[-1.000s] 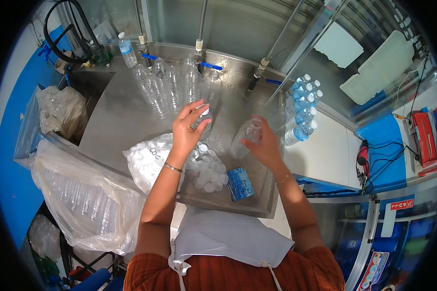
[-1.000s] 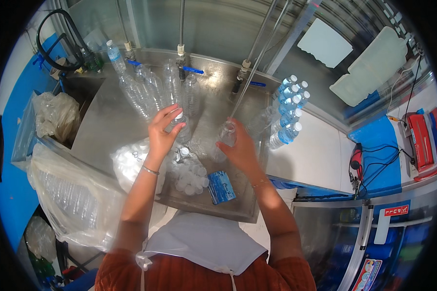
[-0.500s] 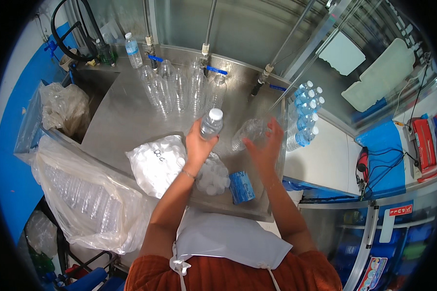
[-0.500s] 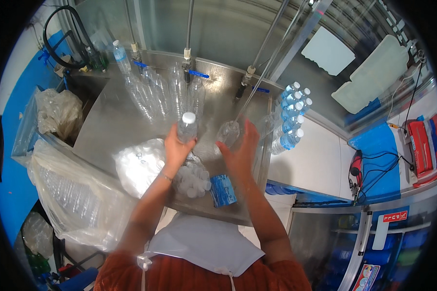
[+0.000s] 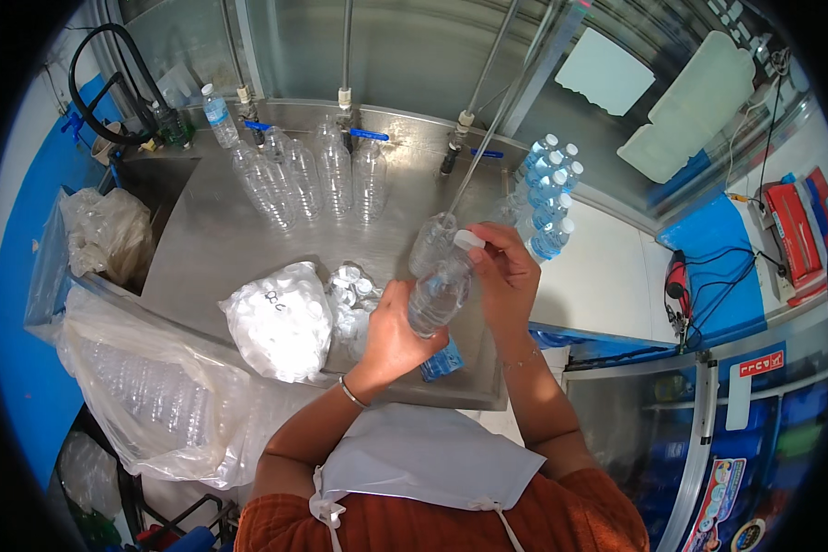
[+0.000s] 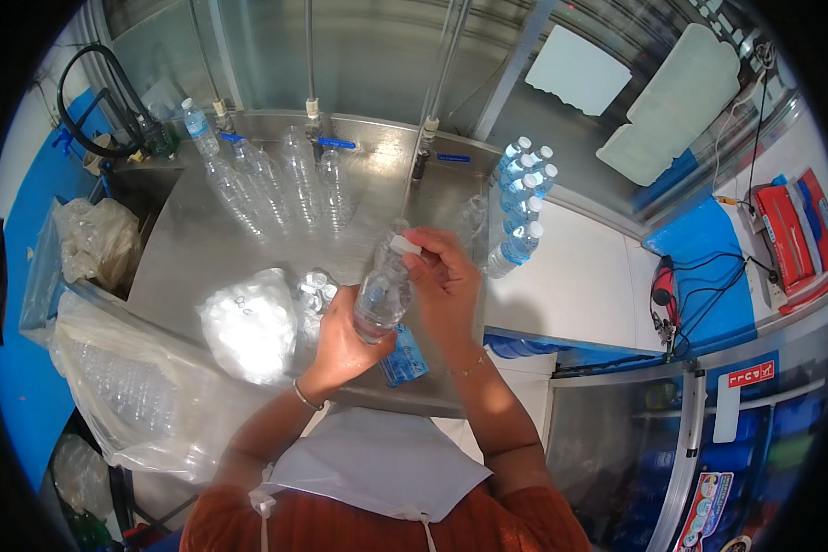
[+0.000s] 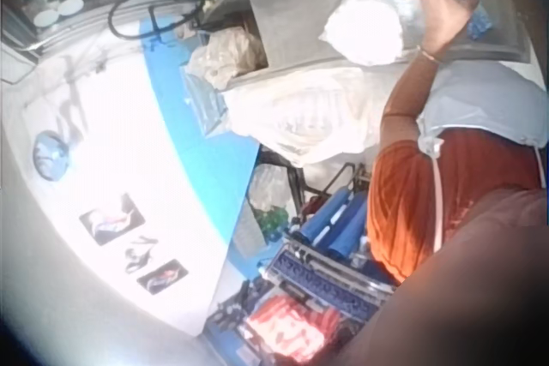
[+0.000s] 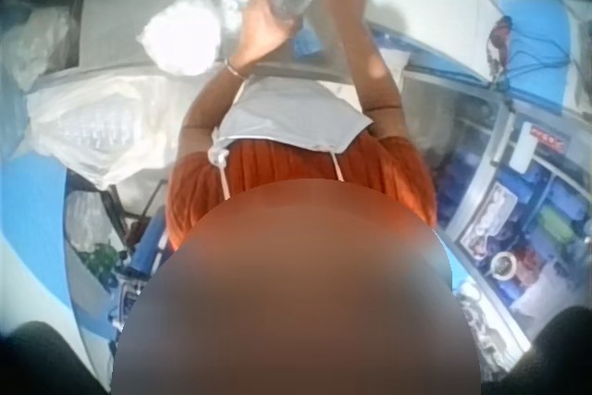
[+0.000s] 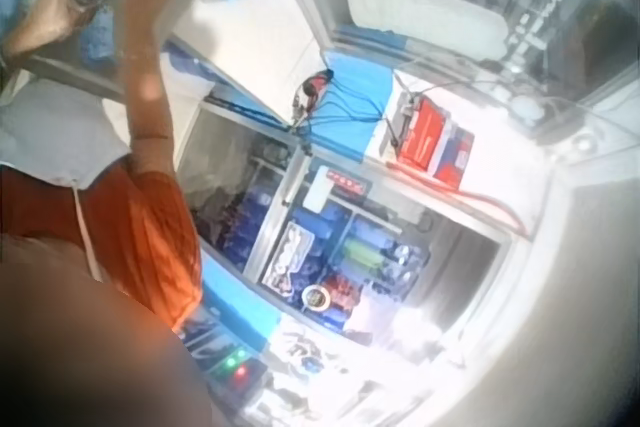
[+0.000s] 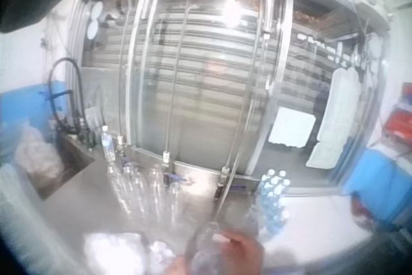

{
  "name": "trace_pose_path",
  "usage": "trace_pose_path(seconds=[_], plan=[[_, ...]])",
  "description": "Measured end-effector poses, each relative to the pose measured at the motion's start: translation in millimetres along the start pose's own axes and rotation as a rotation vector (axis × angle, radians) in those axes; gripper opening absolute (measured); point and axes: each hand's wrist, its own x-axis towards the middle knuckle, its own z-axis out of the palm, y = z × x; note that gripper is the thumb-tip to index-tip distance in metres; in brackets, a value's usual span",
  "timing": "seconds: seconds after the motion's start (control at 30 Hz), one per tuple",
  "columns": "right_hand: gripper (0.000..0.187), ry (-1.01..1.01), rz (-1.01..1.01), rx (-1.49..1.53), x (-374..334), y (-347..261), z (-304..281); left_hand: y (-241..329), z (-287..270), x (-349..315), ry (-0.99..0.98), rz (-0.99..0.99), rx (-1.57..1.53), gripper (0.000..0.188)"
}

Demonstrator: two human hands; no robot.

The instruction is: The person repeatedly picks empty plastic bottles, applies blue labels to their sides, and places them on the counter. They also handle bottle caps and a bag of empty bottles, arranging labeled bottles in a row.

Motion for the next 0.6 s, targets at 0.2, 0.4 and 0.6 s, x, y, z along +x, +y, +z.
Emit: trace_pose_path(seconds=[0.2,0.4,0.6], plan=[[0.019,-0.208,-0.023,0.002,1,-6,-31,11,12,3,-0.022,0.017,0.055,0.054],[0.034,-0.212,0.241,0.265,5,2,-56,28,18,1,-0.229,-0.128,-0.059,0.06],[0.044,-0.277,0.251,0.784,-2,14,-51,20,21,0,-0.682,-0.342,-0.922,0.065]])
